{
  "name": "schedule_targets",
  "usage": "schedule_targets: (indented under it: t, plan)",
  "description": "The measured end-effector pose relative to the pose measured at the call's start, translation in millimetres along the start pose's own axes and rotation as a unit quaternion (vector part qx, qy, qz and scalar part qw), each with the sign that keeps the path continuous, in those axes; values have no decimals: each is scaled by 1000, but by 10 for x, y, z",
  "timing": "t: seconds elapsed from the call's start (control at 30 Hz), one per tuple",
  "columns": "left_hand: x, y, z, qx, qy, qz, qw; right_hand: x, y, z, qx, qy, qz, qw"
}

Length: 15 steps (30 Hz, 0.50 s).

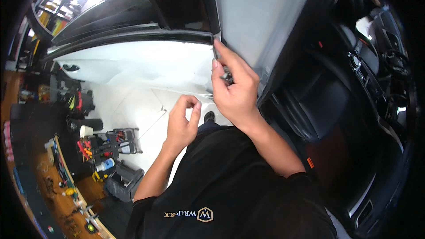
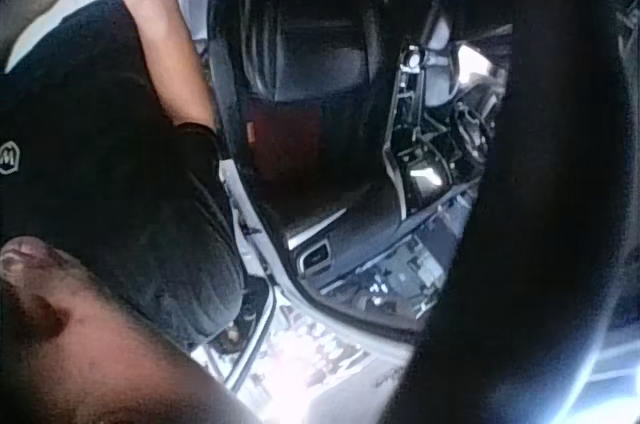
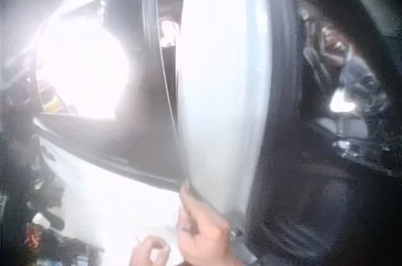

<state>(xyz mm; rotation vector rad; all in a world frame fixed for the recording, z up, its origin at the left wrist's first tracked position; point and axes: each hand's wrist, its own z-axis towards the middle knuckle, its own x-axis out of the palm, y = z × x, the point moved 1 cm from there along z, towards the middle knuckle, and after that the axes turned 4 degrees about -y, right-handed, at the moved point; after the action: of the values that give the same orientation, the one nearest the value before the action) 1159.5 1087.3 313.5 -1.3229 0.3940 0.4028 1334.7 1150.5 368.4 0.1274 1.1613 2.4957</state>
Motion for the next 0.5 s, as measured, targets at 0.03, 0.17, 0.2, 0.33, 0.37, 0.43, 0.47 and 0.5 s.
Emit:
schedule_targets:
  t: [0.03,0.17,0.2,0.33,0.37,0.43,0.47,0.5]
  plan:
    - [4,95,-4,-20,49,-11,999,17,45,44,33,1,-7,999]
    - [-22,383,73,-88,175,-41,980,100,199,216,105,-1,-72,992]
    - [-47,419,123,-90,208,-46,973,104,231,262,122,6,-95,988]
    - [-133,687,278,-60,297,-33,953,141,408,366,202,40,-159,966]
    - [-132,761,318,-47,311,-36,949,144,431,376,228,50,-167,958]
    - [-131,897,375,-22,341,-42,939,174,431,358,210,35,-211,954]
    - [-145,929,398,-19,356,-46,933,190,455,361,215,29,-230,949]
    - [-150,957,425,-15,369,-51,928,200,472,361,219,24,-249,943]
